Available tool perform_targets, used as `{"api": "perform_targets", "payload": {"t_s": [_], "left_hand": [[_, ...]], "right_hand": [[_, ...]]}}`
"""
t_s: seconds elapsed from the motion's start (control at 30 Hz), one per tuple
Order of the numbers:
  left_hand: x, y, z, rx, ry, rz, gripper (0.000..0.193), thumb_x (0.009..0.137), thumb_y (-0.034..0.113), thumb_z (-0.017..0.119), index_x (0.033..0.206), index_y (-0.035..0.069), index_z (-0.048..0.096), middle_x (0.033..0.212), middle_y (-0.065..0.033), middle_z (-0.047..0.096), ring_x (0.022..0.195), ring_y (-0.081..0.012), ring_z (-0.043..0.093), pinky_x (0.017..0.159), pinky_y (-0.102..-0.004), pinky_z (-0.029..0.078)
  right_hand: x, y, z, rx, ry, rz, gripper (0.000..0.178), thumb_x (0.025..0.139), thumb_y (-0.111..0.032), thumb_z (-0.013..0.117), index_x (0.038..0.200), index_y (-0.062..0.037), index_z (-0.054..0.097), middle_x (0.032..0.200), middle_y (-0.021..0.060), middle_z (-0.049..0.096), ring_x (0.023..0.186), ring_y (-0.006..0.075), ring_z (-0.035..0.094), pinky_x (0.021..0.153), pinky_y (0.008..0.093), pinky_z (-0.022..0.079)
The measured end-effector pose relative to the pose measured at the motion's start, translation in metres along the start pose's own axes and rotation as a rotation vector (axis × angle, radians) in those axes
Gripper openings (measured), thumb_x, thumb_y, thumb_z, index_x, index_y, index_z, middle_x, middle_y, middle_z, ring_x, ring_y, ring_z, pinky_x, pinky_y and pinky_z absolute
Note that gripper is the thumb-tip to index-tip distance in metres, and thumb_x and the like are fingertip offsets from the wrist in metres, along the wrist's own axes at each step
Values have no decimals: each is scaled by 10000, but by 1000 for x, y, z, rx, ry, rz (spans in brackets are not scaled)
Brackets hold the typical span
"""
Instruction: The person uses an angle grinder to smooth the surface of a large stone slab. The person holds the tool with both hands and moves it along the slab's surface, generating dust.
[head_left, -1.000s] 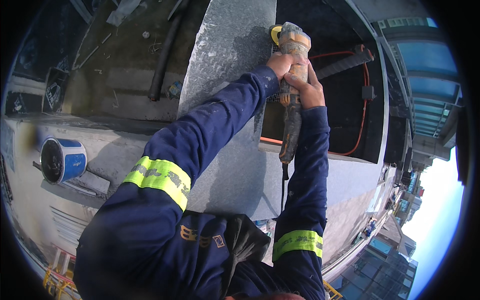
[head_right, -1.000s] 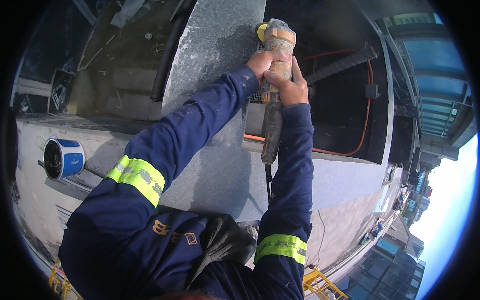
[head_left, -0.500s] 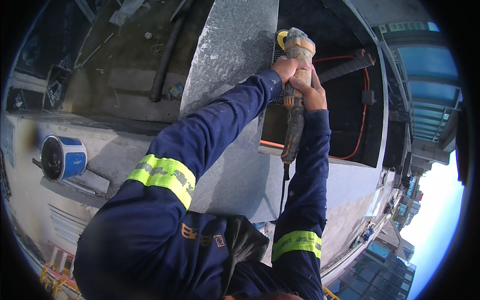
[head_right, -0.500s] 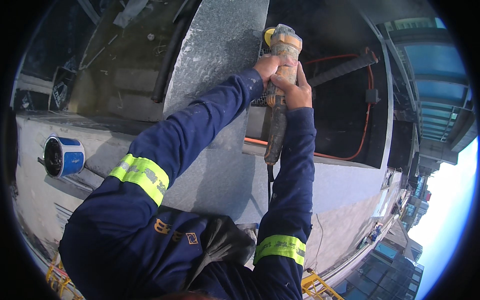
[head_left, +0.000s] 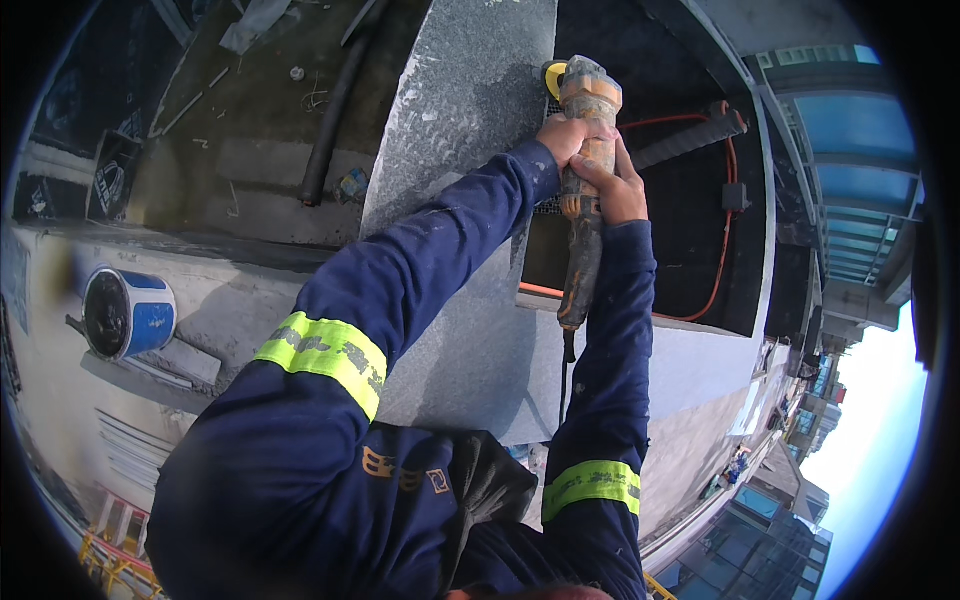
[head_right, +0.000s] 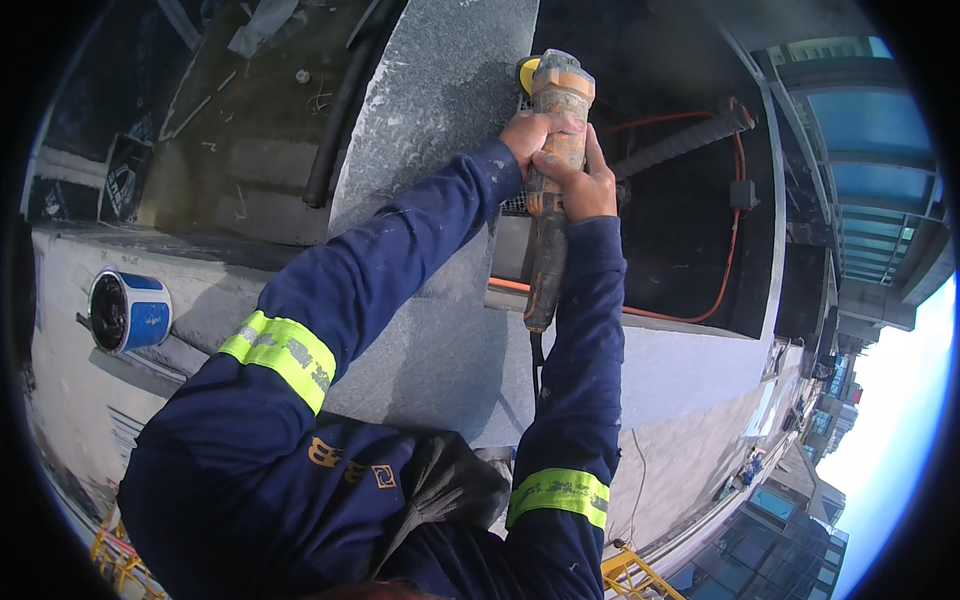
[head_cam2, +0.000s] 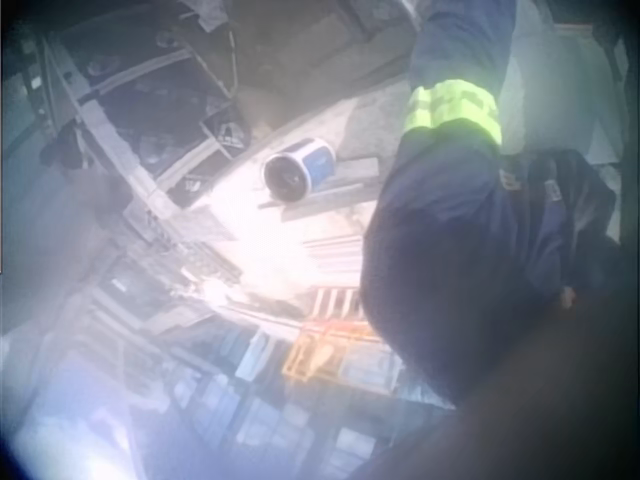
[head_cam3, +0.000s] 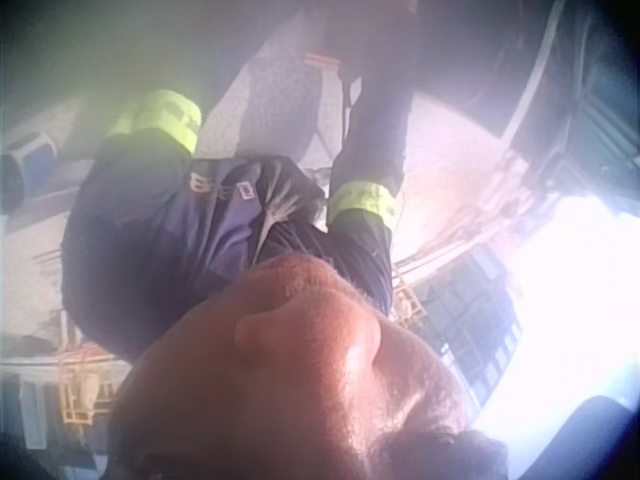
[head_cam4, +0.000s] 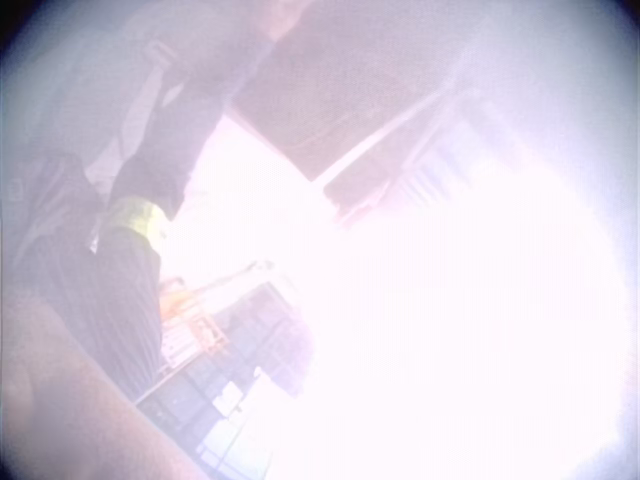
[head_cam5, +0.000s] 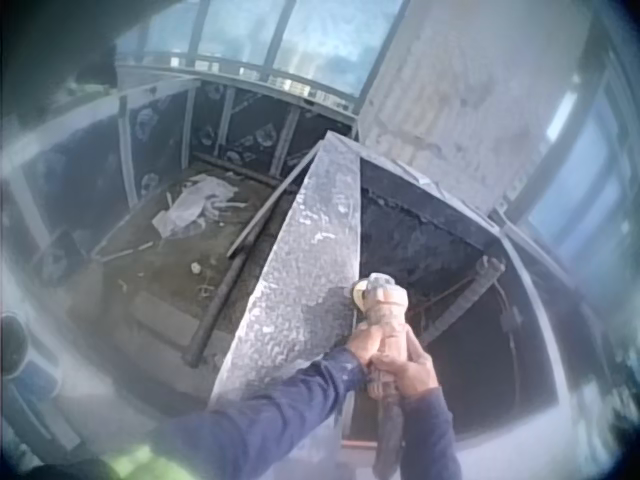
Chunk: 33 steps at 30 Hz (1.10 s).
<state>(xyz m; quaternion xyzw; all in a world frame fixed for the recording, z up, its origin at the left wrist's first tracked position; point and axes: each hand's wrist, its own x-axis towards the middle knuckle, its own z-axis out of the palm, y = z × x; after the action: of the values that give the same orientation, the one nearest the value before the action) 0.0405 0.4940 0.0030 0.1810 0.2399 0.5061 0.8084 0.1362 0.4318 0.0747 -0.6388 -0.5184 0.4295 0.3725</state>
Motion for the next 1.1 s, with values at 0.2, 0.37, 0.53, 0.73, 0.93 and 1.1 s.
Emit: {"api": "perform_targets", "payload": {"t_s": [0.2, 0.37, 0.53, 0.73, 0.93, 1.1], "left_hand": [[-7, 4, -6, -14, -11, 46, 377, 806, 159, 732, 1111, -24, 607, 937, -117, 657, 809, -227, 677, 764, -378, 564], [-5, 4, 1, 42, -1, 21, 371, 814, 161, 721, 1117, -22, 609, 947, -118, 659, 809, -229, 679, 761, -374, 566], [-14, 7, -7, -7, 17, 45, 376, 806, 180, 734, 1101, -23, 617, 939, -119, 663, 816, -229, 679, 758, -370, 565], [-9, 1, 2, 26, -8, 10, 390, 806, 178, 733, 1116, -23, 608, 965, -118, 661, 821, -224, 679, 764, -371, 563], [-9, 0, -5, -14, -9, 15, 397, 800, 179, 739, 1117, -22, 608, 976, -123, 664, 832, -227, 680, 769, -375, 562], [-5, -3, -3, 56, 1, -14, 381, 804, 171, 734, 1112, -14, 610, 964, -120, 661, 827, -224, 678, 766, -371, 563]], "right_hand": [[-6, -4, 6, -9, -18, -13, 869, 730, -143, 798, 1488, 7, 401, 1192, 177, 657, 1011, 210, 673, 879, 326, 534], [-6, -6, 4, 13, 4, 3, 887, 723, -134, 805, 1493, 11, 389, 1200, 180, 655, 1015, 217, 674, 883, 324, 535], [-7, -2, 9, 6, -20, -21, 884, 730, -140, 801, 1497, 5, 385, 1200, 184, 657, 1018, 219, 677, 884, 324, 535], [-8, -3, 2, -57, 31, 26, 893, 723, -128, 805, 1499, 6, 382, 1199, 184, 657, 1033, 213, 672, 883, 326, 534], [-13, -5, 5, 10, -1, 6, 878, 734, -144, 797, 1495, 7, 387, 1186, 181, 665, 1031, 209, 671, 882, 331, 532], [-10, 0, 3, -75, 58, 9, 875, 735, -125, 791, 1497, 9, 383, 1175, 176, 669, 1017, 209, 672, 876, 328, 532]]}}
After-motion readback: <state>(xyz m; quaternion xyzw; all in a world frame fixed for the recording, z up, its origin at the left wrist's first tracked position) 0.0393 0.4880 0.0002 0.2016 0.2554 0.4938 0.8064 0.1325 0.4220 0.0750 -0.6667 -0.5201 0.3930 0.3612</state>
